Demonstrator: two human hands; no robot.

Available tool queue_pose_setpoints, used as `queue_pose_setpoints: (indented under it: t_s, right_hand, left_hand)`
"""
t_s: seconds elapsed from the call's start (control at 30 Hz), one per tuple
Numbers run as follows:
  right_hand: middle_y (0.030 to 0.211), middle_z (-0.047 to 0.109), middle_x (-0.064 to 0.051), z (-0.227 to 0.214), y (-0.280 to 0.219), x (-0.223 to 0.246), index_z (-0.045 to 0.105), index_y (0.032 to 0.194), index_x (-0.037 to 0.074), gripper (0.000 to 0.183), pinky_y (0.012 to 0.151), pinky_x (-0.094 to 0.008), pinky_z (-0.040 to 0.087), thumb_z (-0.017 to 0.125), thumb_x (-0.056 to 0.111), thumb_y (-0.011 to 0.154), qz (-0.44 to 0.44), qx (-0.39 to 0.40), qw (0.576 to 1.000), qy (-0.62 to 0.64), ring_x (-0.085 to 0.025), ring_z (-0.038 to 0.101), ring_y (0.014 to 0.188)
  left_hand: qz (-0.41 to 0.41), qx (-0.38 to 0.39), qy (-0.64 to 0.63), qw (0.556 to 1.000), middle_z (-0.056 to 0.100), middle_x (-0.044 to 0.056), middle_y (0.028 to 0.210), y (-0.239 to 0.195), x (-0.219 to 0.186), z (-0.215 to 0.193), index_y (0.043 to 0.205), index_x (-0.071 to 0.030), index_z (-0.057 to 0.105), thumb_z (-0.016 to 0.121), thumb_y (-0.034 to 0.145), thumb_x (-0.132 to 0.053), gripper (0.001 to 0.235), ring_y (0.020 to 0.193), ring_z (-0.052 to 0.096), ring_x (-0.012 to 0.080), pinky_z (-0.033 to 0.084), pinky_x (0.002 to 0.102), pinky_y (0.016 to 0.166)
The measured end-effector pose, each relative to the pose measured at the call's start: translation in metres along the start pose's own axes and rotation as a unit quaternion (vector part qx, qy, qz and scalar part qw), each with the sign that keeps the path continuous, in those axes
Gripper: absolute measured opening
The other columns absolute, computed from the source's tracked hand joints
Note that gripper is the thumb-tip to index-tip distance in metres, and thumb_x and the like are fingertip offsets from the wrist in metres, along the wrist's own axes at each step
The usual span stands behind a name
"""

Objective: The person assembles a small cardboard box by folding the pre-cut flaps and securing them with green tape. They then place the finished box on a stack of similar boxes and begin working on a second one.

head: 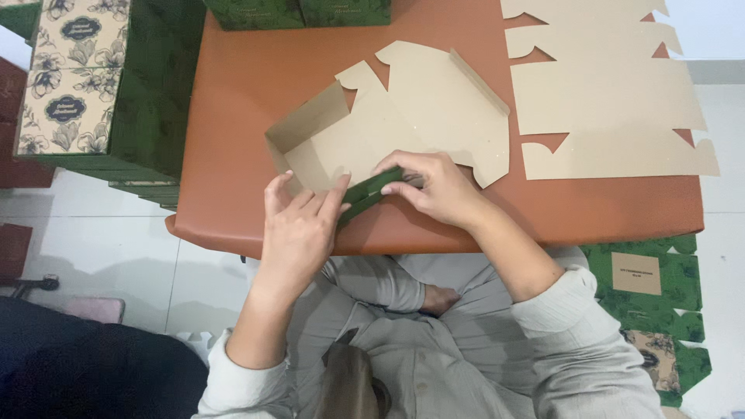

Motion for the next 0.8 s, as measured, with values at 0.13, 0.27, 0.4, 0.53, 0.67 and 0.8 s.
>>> queue_pose_setpoints:
  t_s: [0.13,0.27,0.4,0.53,0.67,0.8]
  right_hand:
    - [0.089,0.077,-0.013,-0.003,0.0,-0.007,0.07,0.106,0.01,0.019,0.081,-0.04,0.06,0.07,0.0,0.09,0.021,-0.008,1.0,0.02,-0.026,0.077,0.087]
    - [0.089,0.076,-0.013,-0.001,-0.002,-0.018,0.073,0.102,0.009,0.016,0.081,-0.039,0.061,0.069,-0.002,0.091,0.02,-0.017,0.999,0.018,-0.026,0.076,0.084]
    - [0.114,0.069,-0.015,-0.013,-0.003,0.006,0.066,0.126,0.014,0.043,0.097,-0.05,0.051,0.08,0.016,0.086,-0.016,-0.054,0.992,-0.111,-0.039,0.067,0.109]
    - [0.127,0.047,-0.01,-0.017,-0.022,0.019,0.055,0.138,0.016,0.047,0.085,-0.038,0.056,0.072,0.011,0.094,-0.033,-0.145,0.982,-0.12,-0.027,0.064,0.094]
    - [0.127,0.049,-0.018,-0.018,-0.056,0.037,0.055,0.136,0.006,0.041,0.079,-0.043,0.061,0.06,-0.003,0.097,-0.023,-0.207,0.969,-0.135,-0.03,0.067,0.087]
    - [0.129,0.047,-0.018,-0.047,-0.083,0.014,0.055,0.135,0.003,0.04,0.086,-0.044,0.058,0.063,-0.001,0.097,0.026,-0.262,0.949,-0.173,-0.032,0.069,0.097]
  left_hand:
    - [-0.004,0.023,0.004,1.0,0.07,0.009,0.072,-0.005,0.001,-0.007,0.111,-0.004,0.065,0.061,0.101,-0.021,0.02,0.072,0.068,0.0182,0.031,0.053,0.113]
    - [-0.069,0.034,-0.066,0.995,0.07,0.004,0.07,-0.002,0.002,-0.021,0.086,-0.011,0.069,0.072,0.095,-0.024,0.016,0.085,0.068,0.0206,0.022,0.058,0.112]
    - [-0.075,-0.015,-0.076,0.994,0.069,0.003,0.069,-0.005,-0.001,-0.007,0.082,-0.011,0.068,0.076,0.092,-0.023,0.018,0.084,0.065,0.0183,0.022,0.057,0.112]
    - [-0.069,-0.062,-0.092,0.991,0.068,0.002,0.065,0.002,-0.016,0.005,0.079,-0.013,0.068,0.079,0.088,-0.021,0.017,0.077,0.064,0.0167,0.028,0.052,0.109]
    - [-0.038,-0.022,-0.175,0.984,0.073,0.003,0.073,0.015,-0.023,-0.001,0.089,-0.014,0.074,0.078,0.088,-0.04,0.026,0.083,0.067,0.0195,0.027,0.06,0.109]
    - [0.007,0.029,-0.2,0.979,0.074,0.003,0.096,0.016,-0.005,-0.015,0.107,-0.014,0.072,0.079,0.082,-0.05,0.045,0.099,0.065,0.0211,0.02,0.062,0.113]
Point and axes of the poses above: each hand's wrist, its own y-axis towards the middle knuckle, its own z-axis out of the palm, x = y × z, the point moved 4 cm from there along y, towards the middle knuckle
